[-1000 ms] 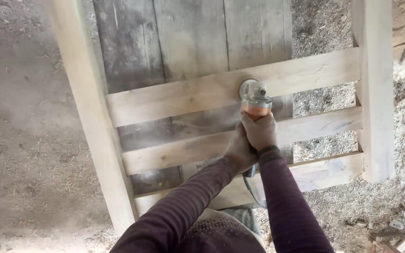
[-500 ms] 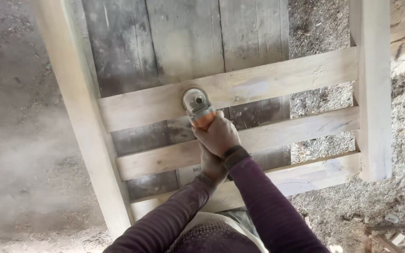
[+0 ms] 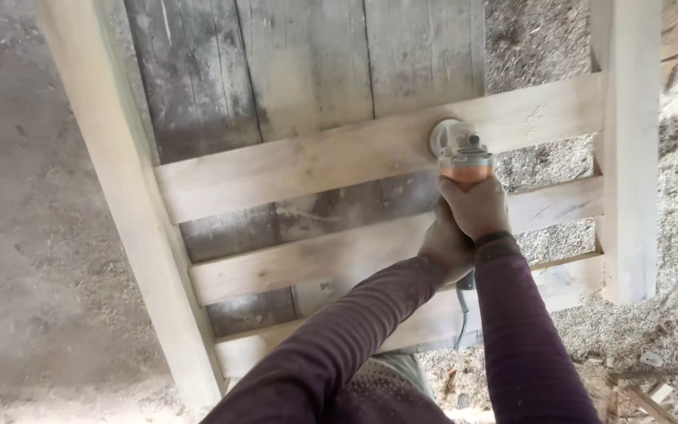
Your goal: Using an angle grinder to sand a wooden frame.
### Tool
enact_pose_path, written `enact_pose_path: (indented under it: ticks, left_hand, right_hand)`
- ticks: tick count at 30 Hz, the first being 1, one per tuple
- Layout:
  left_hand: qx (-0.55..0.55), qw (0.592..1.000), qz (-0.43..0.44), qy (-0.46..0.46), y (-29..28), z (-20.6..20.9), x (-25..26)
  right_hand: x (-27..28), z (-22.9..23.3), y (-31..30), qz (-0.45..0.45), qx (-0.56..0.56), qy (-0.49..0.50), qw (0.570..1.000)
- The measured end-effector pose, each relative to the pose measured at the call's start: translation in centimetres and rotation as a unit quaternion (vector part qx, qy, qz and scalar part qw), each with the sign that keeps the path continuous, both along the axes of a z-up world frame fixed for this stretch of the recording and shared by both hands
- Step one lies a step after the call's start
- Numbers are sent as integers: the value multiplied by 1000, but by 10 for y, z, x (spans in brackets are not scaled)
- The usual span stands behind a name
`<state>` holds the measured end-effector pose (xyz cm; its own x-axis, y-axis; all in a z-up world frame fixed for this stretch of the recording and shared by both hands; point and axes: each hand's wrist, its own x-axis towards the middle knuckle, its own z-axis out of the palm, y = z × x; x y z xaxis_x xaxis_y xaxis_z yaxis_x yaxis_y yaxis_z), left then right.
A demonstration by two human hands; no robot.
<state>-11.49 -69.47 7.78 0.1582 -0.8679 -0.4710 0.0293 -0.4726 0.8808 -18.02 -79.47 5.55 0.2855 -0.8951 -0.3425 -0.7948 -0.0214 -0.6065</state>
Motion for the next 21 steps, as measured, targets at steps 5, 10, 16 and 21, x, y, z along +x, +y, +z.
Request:
enact_pose_path:
  ticks: [5, 10, 16, 21]
  left_hand:
    - [-80, 996, -40, -24, -23, -14, 12]
    - [-17, 1000, -1, -4, -12, -11, 47]
    - [4, 997, 78, -6, 36, -11, 83]
    - [-27, 992, 125, -16, 70, -5, 107]
  right_hand:
    - [0, 1, -19, -56, -4, -49, 997]
    - [38, -8, -18, -37, -19, -33, 999]
    - [104, 8, 27, 13, 7, -5, 1000]
    - [142, 24, 61, 40, 26, -11, 999]
